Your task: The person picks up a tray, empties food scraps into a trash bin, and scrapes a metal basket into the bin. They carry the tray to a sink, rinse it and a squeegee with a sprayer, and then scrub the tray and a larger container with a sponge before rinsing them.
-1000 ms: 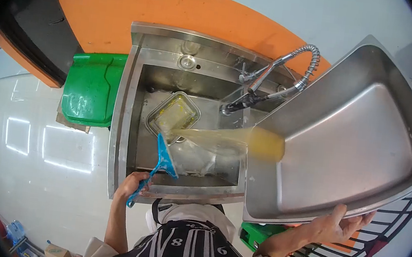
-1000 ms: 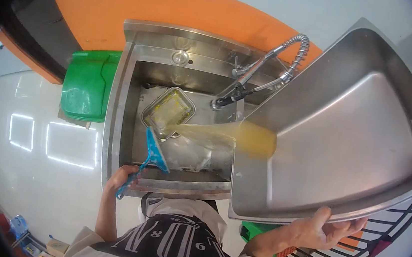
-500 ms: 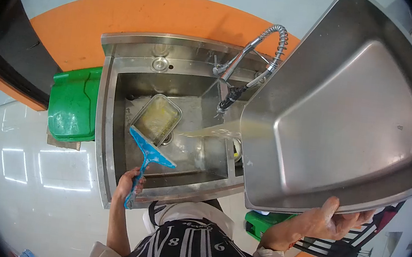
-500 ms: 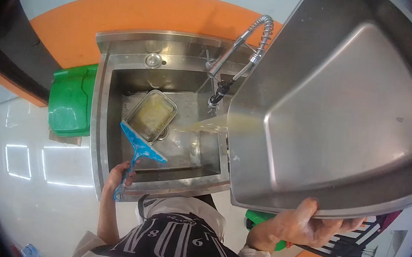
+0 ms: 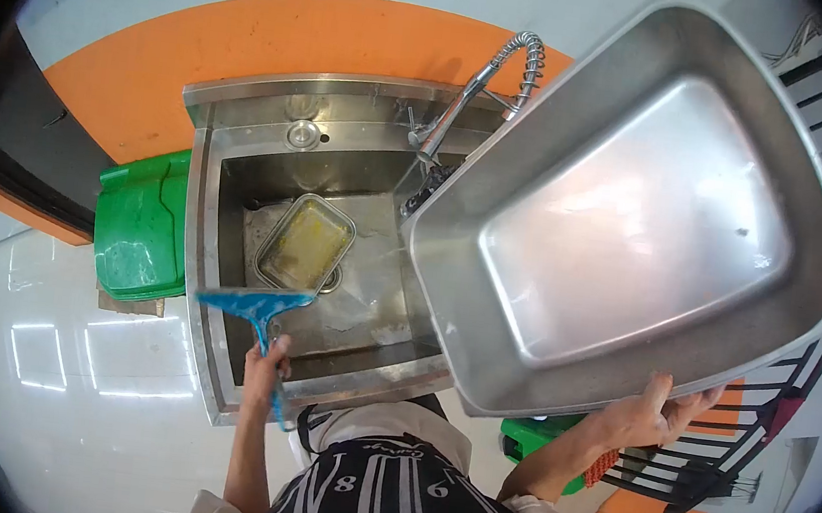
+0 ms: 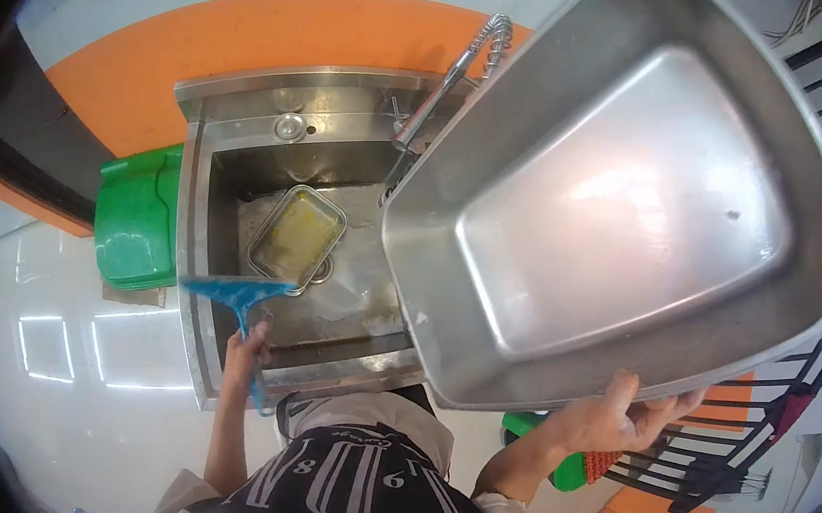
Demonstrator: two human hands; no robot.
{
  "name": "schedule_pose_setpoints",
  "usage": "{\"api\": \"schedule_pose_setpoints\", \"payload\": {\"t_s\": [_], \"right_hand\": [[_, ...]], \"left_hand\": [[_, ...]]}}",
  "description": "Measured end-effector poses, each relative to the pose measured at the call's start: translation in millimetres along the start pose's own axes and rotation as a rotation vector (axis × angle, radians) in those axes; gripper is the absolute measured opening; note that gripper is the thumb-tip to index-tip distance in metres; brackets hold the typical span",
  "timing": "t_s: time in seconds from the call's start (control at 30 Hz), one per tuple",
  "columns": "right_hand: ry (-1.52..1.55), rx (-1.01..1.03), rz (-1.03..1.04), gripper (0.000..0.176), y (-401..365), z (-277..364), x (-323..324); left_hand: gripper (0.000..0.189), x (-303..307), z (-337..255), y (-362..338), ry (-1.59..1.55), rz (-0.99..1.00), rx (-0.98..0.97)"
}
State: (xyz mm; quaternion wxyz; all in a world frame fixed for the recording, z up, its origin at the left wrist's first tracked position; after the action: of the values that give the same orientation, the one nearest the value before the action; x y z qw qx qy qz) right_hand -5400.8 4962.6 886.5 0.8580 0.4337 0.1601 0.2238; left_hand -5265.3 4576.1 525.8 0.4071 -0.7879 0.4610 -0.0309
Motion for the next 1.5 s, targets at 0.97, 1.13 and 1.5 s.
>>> {"api": "schedule_pose_setpoints", "payload": {"t_s": [0.97, 1.13, 1.5], "right_hand": [[0.427, -2.089, 0.865, 0.017, -378, -92, 38], [0.364, -2.09, 0.695, 0.007, -442, -127, 15], [0.293, -2.005, 0.632, 0.012, -422, -99, -30]], "left_hand": [[0.054, 114, -120, -63, 0.641, -0.223, -0.703], [0.027, 61, -142, -27, 0.576, -0.313, -0.652], [0.019, 64, -166, 2, 0.762, -0.415, -0.837]]}}
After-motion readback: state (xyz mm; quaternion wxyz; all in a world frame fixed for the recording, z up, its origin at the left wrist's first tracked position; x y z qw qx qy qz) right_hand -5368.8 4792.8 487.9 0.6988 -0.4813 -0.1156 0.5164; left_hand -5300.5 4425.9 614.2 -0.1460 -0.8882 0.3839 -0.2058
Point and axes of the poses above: each hand's wrist, its own y-axis towards the middle knuckle, its own x-axis out of the back of the hand, z = x × y, the point moved 2 cm from there along y, towards the middle knuckle, and after that the axes turned 5 degrees about x, right-handed, at the moved point
